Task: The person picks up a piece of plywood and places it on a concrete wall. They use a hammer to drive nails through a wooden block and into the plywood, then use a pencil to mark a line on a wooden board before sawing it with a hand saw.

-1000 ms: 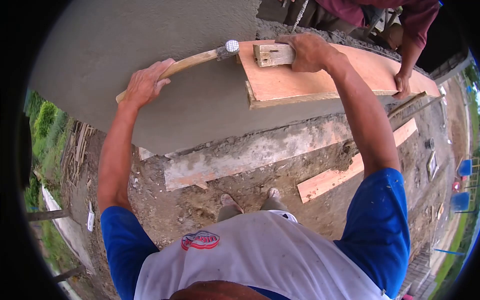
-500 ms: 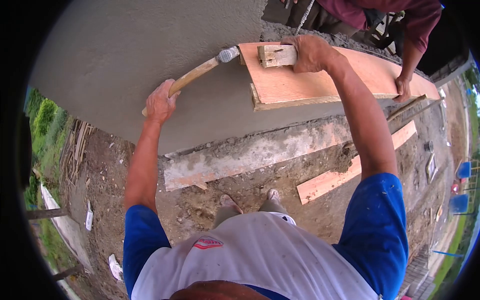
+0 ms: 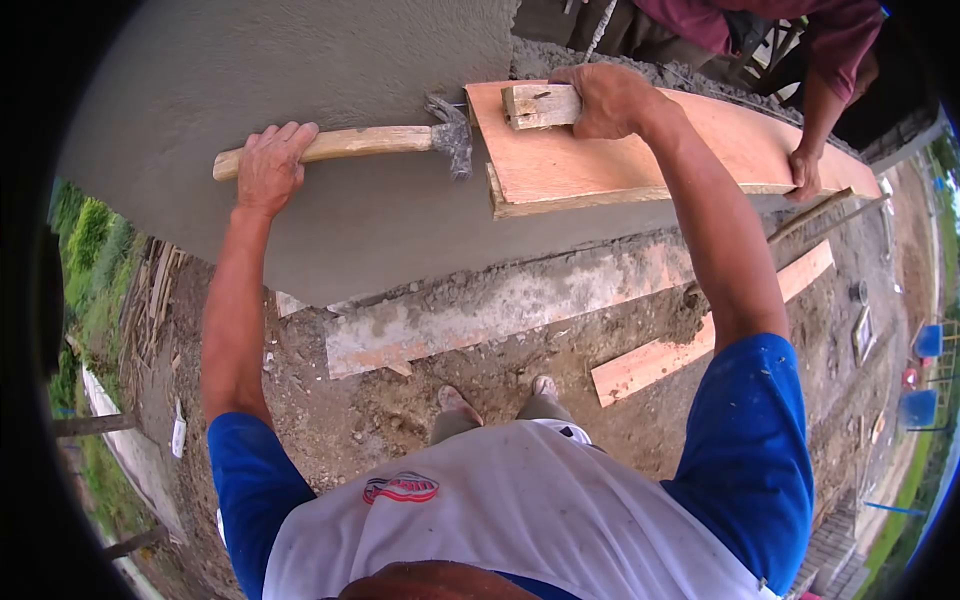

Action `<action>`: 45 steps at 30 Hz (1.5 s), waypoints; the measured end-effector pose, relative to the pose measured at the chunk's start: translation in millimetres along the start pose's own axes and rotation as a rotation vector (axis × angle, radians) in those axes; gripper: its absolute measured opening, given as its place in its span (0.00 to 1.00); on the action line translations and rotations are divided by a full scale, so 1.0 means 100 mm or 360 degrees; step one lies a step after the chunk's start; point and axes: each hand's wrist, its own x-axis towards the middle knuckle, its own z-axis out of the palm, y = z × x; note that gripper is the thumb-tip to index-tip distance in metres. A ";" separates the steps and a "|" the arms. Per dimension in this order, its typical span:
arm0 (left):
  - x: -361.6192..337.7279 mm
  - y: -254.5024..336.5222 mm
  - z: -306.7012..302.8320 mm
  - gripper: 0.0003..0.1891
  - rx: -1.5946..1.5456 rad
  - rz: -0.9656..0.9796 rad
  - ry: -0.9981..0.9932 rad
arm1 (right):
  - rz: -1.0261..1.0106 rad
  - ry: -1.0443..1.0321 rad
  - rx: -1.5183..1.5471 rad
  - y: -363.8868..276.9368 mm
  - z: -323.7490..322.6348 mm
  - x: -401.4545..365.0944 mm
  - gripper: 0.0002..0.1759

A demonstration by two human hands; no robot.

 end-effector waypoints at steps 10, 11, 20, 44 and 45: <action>-0.24 0.49 -0.12 0.08 0.0097 -0.0396 -0.0318 | 0.0001 0.0265 -0.0392 -0.15 -0.07 -0.16 0.27; -0.22 0.48 -0.15 0.07 0.0121 -0.0386 -0.0339 | -0.0009 0.0376 -0.0477 -0.24 -0.12 -0.27 0.30; -0.17 0.78 -0.37 0.10 0.0037 -0.0670 -0.0696 | 0.0091 -0.0436 0.0558 -0.81 0.63 -1.96 0.54; -0.48 0.97 -0.48 0.11 -0.0075 -0.1117 -0.1117 | -0.0120 0.0933 -0.0315 0.21 2.82 0.01 0.32; -0.52 1.05 -0.47 0.09 -0.0095 -0.1170 -0.1078 | -0.0063 0.0805 -0.0230 0.19 2.80 -0.03 0.33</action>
